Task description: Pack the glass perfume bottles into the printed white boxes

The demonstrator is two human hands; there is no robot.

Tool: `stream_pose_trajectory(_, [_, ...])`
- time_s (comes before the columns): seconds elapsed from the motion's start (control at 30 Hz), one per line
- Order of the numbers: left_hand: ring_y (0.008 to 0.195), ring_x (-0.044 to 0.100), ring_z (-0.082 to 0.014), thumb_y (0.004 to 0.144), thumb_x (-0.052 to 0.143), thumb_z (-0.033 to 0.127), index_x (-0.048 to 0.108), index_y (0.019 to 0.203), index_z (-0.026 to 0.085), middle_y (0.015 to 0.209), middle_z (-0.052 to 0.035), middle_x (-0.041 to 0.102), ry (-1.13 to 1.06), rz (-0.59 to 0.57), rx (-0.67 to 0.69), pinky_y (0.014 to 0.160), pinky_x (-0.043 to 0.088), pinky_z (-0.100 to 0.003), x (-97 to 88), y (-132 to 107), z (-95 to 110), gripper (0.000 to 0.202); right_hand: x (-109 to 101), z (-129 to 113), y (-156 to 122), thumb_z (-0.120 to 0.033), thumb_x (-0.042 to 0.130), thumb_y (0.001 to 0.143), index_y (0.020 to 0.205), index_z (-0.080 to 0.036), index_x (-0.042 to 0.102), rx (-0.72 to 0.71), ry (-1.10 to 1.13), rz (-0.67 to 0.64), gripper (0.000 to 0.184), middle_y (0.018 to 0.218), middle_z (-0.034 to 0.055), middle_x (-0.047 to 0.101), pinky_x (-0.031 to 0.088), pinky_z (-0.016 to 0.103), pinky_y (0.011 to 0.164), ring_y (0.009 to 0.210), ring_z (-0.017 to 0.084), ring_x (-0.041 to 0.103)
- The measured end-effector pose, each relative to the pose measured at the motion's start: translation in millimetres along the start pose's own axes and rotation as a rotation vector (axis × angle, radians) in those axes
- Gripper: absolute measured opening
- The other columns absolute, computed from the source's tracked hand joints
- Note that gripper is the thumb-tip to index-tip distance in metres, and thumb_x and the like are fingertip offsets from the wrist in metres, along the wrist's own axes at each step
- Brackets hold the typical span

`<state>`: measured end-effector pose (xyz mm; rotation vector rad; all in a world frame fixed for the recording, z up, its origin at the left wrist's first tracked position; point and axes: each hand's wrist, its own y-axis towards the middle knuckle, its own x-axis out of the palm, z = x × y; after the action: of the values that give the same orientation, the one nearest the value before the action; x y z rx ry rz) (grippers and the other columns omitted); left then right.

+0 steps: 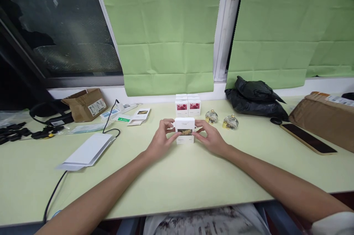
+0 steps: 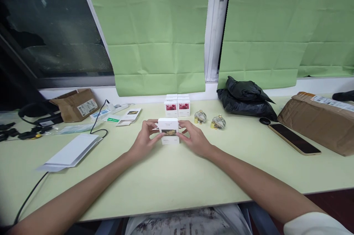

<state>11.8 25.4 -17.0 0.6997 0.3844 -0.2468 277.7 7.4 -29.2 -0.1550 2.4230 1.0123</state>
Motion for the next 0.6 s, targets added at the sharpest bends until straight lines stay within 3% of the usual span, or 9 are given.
stream_pose_trajectory(0.13, [0.121, 0.067, -0.0206, 0.102, 0.068, 0.038, 0.046, 0.109, 0.026, 0.140, -0.0064, 0.051, -0.034, 0.040, -0.045, 0.101, 0.065, -0.045, 2.0, 1.1, 4.0, 0.026, -2.4, -3.1, 1.9, -0.037, 0.055, 0.108, 0.130, -0.029, 0.063, -0.057, -0.008, 0.017, 0.025, 0.144, 0.0098, 0.066, 0.066, 0.044, 0.094, 0.126, 0.026, 0.068])
stream_pose_trajectory(0.27, [0.121, 0.067, -0.0209, 0.104, 0.062, 0.040, 0.051, 0.110, 0.026, 0.145, -0.0063, 0.051, -0.022, 0.036, -0.056, 0.103, 0.064, -0.046, 2.9, 1.4, 8.4, 0.019, -4.4, -4.3, 2.1, -0.032, 0.049, 0.111, 0.126, -0.028, 0.066, -0.114, -0.058, 0.032, 0.024, 0.140, 0.0102, 0.069, 0.058, 0.049, 0.108, 0.130, 0.027, 0.067])
stream_pose_trajectory(0.37, [0.127, 0.064, -0.0224, 0.104, 0.063, 0.040, 0.051, 0.113, 0.027, 0.149, -0.0062, 0.050, 0.041, 0.037, -0.023, 0.107, 0.061, -0.047, 1.6, 1.6, 10.2, 0.019, -3.8, -3.8, 1.4, -0.032, 0.049, 0.111, 0.121, -0.028, 0.066, -0.135, -0.082, 0.047, 0.020, 0.134, 0.0102, 0.072, 0.058, 0.049, 0.106, 0.126, 0.027, 0.069])
stream_pose_trajectory(0.47, [0.137, 0.057, -0.0260, 0.101, 0.068, 0.041, 0.050, 0.119, 0.028, 0.149, -0.0075, 0.051, 0.150, 0.041, 0.020, 0.113, 0.054, -0.049, -0.7, 1.3, 9.6, 0.029, -1.2, -4.9, 0.3, -0.037, 0.056, 0.109, 0.120, -0.028, 0.064, -0.097, -0.052, 0.042, 0.017, 0.126, 0.0096, 0.073, 0.064, 0.044, 0.092, 0.115, 0.026, 0.072])
stream_pose_trajectory(0.6, [0.141, 0.053, -0.0301, 0.094, 0.076, 0.044, 0.041, 0.142, 0.031, 0.148, -0.0093, 0.052, 0.171, 0.005, 0.011, 0.117, 0.049, -0.052, -2.2, -0.5, 8.5, 0.060, 3.0, -10.3, -0.1, -0.043, 0.067, 0.102, 0.123, -0.028, 0.060, 0.022, 0.024, 0.045, 0.027, 0.122, 0.0080, 0.071, 0.066, 0.039, 0.081, 0.102, 0.024, 0.072])
